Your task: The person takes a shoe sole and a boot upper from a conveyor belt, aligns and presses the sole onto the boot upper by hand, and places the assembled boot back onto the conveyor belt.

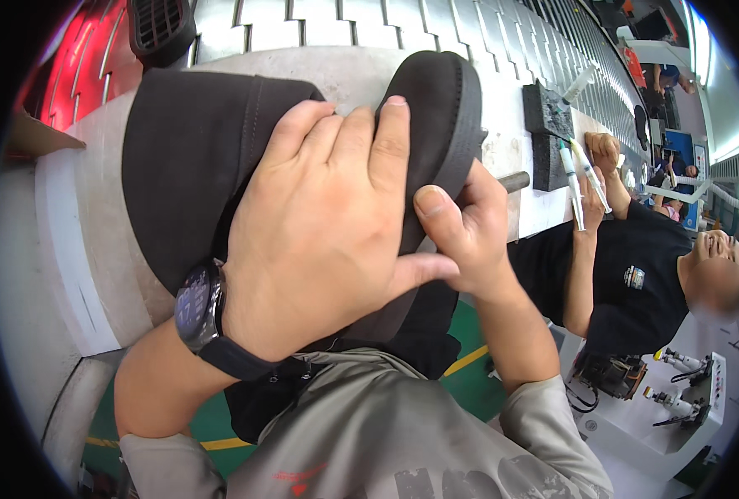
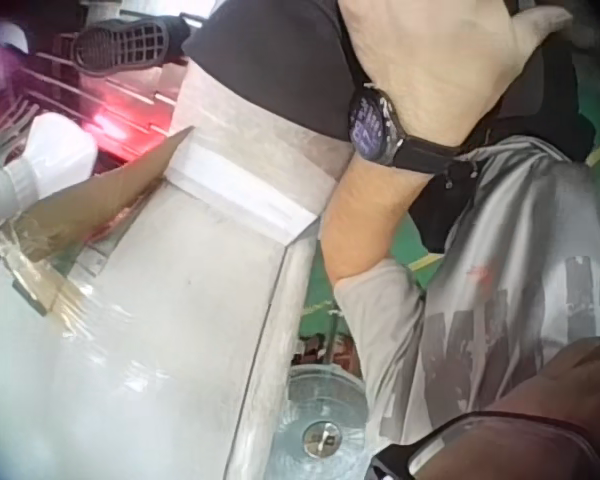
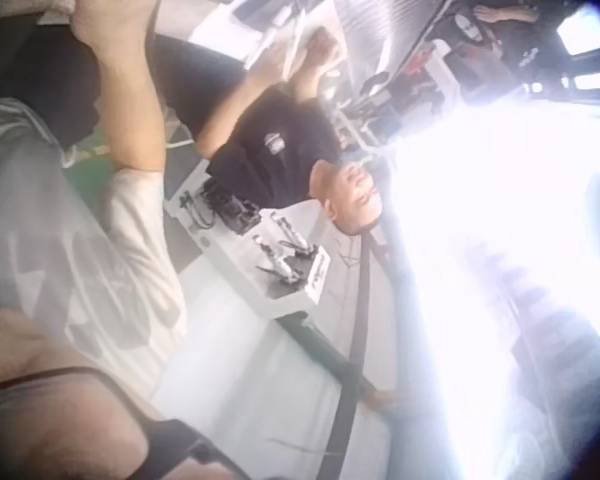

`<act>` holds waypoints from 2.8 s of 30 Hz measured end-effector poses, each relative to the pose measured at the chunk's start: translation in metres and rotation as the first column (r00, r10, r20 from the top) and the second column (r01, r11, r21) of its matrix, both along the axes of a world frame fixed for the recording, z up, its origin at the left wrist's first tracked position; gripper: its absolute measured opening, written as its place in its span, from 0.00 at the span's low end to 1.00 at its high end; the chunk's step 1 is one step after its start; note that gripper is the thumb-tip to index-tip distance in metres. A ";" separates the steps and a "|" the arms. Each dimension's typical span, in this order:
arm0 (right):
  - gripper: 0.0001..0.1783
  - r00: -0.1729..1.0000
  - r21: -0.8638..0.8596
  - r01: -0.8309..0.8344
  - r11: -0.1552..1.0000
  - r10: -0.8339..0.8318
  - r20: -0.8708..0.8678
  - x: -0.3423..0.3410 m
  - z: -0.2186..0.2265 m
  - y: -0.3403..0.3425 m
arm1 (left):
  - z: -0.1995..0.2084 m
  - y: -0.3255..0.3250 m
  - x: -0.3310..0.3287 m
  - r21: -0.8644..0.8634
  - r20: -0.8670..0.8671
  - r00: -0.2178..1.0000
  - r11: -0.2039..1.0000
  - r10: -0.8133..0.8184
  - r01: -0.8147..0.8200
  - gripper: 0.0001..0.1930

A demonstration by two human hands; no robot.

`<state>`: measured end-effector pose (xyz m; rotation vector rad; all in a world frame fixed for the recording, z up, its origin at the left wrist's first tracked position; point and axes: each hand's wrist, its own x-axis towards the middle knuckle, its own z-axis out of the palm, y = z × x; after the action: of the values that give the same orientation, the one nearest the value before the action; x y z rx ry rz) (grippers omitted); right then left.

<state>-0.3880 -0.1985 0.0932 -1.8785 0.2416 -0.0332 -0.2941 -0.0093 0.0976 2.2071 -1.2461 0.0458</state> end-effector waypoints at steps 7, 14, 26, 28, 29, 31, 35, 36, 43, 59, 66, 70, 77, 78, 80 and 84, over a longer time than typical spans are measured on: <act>0.33 0.804 0.145 0.175 0.974 -0.226 0.550 0.073 0.004 -0.049 | 0.007 -0.001 -0.002 0.006 0.003 1.000 1.000 -0.014 0.014 0.49; 0.29 0.984 0.061 0.020 0.998 -0.030 0.175 0.129 0.020 -0.026 | 0.012 -0.002 0.005 -0.003 -0.018 0.999 1.000 -0.026 0.026 0.47; 0.42 0.996 -0.010 0.090 0.996 -0.089 0.020 0.123 0.008 -0.041 | -0.019 0.115 -0.071 -0.079 0.088 0.996 0.997 0.023 -0.016 0.56; 0.47 0.985 -0.151 0.163 0.975 -0.170 -0.035 0.105 0.015 -0.026 | -0.040 0.129 -0.056 -0.183 0.228 0.966 0.980 0.120 -0.078 0.52; 0.48 0.991 -0.212 0.122 0.970 -0.130 -0.024 0.090 0.026 -0.020 | -0.039 0.135 -0.046 -0.197 0.197 0.970 0.975 0.141 -0.102 0.42; 0.47 0.991 -0.184 0.135 0.974 -0.130 0.039 0.057 0.037 -0.016 | -0.041 0.161 -0.029 -0.191 0.147 0.985 0.980 0.088 -0.059 0.32; 0.40 0.996 0.095 0.085 0.992 -0.085 0.000 -0.022 0.016 0.014 | -0.028 0.165 -0.015 -0.610 -0.269 0.944 0.724 0.191 -0.321 0.27; 0.38 0.996 0.147 0.093 0.985 -0.094 0.001 -0.043 0.007 0.025 | -0.014 0.150 0.004 -0.633 -0.162 0.980 0.749 0.118 -0.195 0.30; 0.22 0.904 0.401 0.310 0.862 -0.398 0.156 -0.042 0.005 0.000 | 0.024 0.007 0.039 0.008 -0.062 0.991 0.993 0.119 -0.118 0.31; 0.17 0.976 0.552 0.185 0.813 -0.220 -0.004 0.043 0.010 0.009 | 0.005 -0.005 0.050 -0.020 -0.160 0.973 0.985 0.167 -0.173 0.30; 0.16 0.988 0.533 0.138 0.834 -0.155 -0.015 0.046 0.006 0.002 | 0.001 -0.002 0.052 -0.077 -0.085 0.992 0.992 0.091 -0.098 0.28; 0.15 0.988 0.440 0.154 0.885 -0.145 -0.055 0.048 0.008 0.002 | -0.005 -0.002 0.053 -0.064 -0.143 0.982 0.989 0.123 -0.133 0.28; 0.25 0.977 -0.295 0.115 0.949 -0.054 0.205 0.058 -0.001 0.002 | -0.009 -0.004 0.058 0.041 -0.073 0.991 0.993 0.111 -0.109 0.23; 0.26 0.973 -0.154 0.174 0.973 -0.146 0.179 0.056 0.004 0.006 | -0.015 -0.002 0.063 0.009 0.011 0.998 0.998 0.063 -0.064 0.20; 0.29 0.955 0.002 0.243 0.970 -0.239 0.177 0.050 0.004 0.005 | -0.015 0.003 0.072 0.077 0.155 0.988 0.997 -0.019 0.007 0.24; 0.32 0.974 -0.480 0.214 0.850 -0.153 0.164 -0.014 0.014 -0.004 | -0.004 0.001 0.055 0.045 0.282 0.954 0.995 -0.103 0.094 0.16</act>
<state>-0.4020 -0.2026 0.1069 -2.3509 0.3554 -0.3721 -0.2389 -0.0085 0.0936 2.2174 -1.5190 0.3157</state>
